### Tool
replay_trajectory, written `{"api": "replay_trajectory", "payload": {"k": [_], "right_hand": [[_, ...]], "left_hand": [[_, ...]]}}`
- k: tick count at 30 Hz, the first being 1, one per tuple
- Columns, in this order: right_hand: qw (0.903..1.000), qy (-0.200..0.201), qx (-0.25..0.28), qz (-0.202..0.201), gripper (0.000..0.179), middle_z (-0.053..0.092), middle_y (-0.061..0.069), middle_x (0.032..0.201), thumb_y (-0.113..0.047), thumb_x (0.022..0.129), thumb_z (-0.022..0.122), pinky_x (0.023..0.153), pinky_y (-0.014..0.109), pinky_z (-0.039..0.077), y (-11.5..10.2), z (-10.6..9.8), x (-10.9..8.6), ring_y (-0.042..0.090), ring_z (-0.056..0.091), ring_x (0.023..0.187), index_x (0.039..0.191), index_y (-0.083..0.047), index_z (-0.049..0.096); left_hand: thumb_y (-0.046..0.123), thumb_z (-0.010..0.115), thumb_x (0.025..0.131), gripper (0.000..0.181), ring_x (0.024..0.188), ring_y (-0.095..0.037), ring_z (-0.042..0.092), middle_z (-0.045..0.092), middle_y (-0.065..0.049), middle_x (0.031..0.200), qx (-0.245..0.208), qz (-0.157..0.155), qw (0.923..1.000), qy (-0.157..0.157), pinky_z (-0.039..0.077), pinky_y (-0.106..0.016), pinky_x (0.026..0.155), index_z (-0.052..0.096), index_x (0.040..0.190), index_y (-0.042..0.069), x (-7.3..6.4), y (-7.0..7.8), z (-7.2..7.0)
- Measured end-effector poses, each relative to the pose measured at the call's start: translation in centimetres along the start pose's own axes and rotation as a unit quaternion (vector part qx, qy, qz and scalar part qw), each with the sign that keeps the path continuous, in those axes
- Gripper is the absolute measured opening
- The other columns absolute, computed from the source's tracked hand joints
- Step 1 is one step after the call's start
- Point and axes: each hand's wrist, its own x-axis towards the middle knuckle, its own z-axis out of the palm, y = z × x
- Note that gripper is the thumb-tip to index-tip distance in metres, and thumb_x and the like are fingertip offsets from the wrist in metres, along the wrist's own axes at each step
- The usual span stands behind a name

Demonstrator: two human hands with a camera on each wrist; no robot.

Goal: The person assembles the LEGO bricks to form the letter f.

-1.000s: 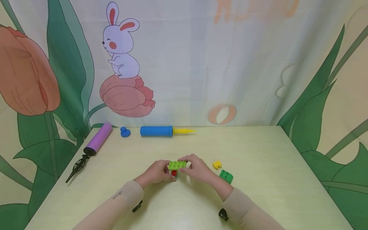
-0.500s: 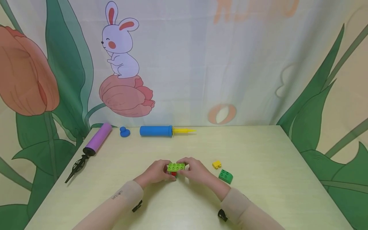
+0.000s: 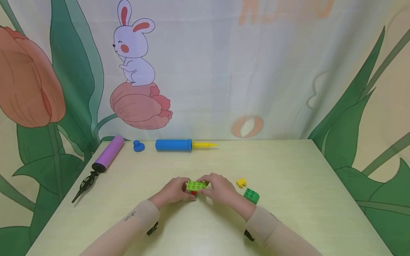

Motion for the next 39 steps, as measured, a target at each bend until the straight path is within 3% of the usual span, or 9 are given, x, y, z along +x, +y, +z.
{"api": "replay_trajectory", "payload": {"k": [6,11,16,22,34,39], "right_hand": [[0.9988,-0.014,-0.044,-0.017,0.035,0.063,-0.006,0.093,-0.030,0.085,0.075,0.058,0.027,0.043,-0.3,-0.6,0.4,0.010,0.053,0.074,0.118,-0.021,0.069],[0.9975,-0.019,-0.065,-0.020,0.035,0.067,-0.007,0.093,-0.030,0.083,0.077,0.050,0.025,0.034,-0.4,-0.8,0.8,0.010,0.046,0.062,0.117,-0.025,0.071],[0.9978,-0.020,-0.063,-0.013,0.034,0.069,-0.004,0.097,-0.028,0.082,0.078,0.046,0.024,0.032,-0.5,-0.6,1.0,0.009,0.044,0.057,0.116,-0.026,0.072],[0.9980,-0.021,-0.059,0.001,0.035,0.069,-0.002,0.101,-0.028,0.083,0.077,0.046,0.024,0.031,-0.6,-0.5,0.9,0.010,0.042,0.054,0.117,-0.026,0.071],[0.9980,-0.032,-0.051,0.018,0.038,0.068,-0.004,0.093,-0.030,0.084,0.076,0.045,0.024,0.029,0.0,-0.4,0.6,0.011,0.041,0.049,0.121,-0.024,0.069],[0.9985,-0.030,-0.045,0.006,0.037,0.069,-0.006,0.089,-0.029,0.085,0.075,0.046,0.025,0.029,0.4,-0.3,0.7,0.011,0.040,0.048,0.120,-0.022,0.069]], "left_hand": [[0.023,0.085,0.075,0.031,0.064,-0.014,0.046,0.053,-0.002,0.070,0.000,0.002,1.0000,-0.001,0.035,-0.029,0.058,0.063,0.095,0.011,0.2,-0.3,0.1],[0.022,0.085,0.074,0.032,0.067,-0.014,0.048,0.056,0.001,0.074,-0.001,0.005,1.0000,0.000,0.039,-0.030,0.062,0.064,0.095,0.011,0.3,-0.4,0.1],[0.022,0.085,0.074,0.032,0.070,-0.014,0.051,0.058,0.004,0.076,0.001,0.020,0.9998,0.003,0.042,-0.032,0.066,0.065,0.096,0.010,0.2,-0.3,0.0],[0.022,0.085,0.074,0.034,0.069,-0.013,0.050,0.058,0.004,0.075,0.008,0.015,0.9999,0.002,0.042,-0.032,0.065,0.065,0.098,0.010,0.3,-0.4,0.0],[0.022,0.085,0.075,0.033,0.063,-0.012,0.046,0.054,0.001,0.070,0.009,0.005,0.9999,0.000,0.037,-0.028,0.058,0.065,0.098,0.011,0.2,-0.1,0.1],[0.022,0.084,0.075,0.032,0.061,-0.012,0.045,0.054,-0.001,0.069,0.011,-0.002,0.9999,-0.002,0.035,-0.027,0.056,0.064,0.099,0.012,0.2,0.2,0.0]]}}
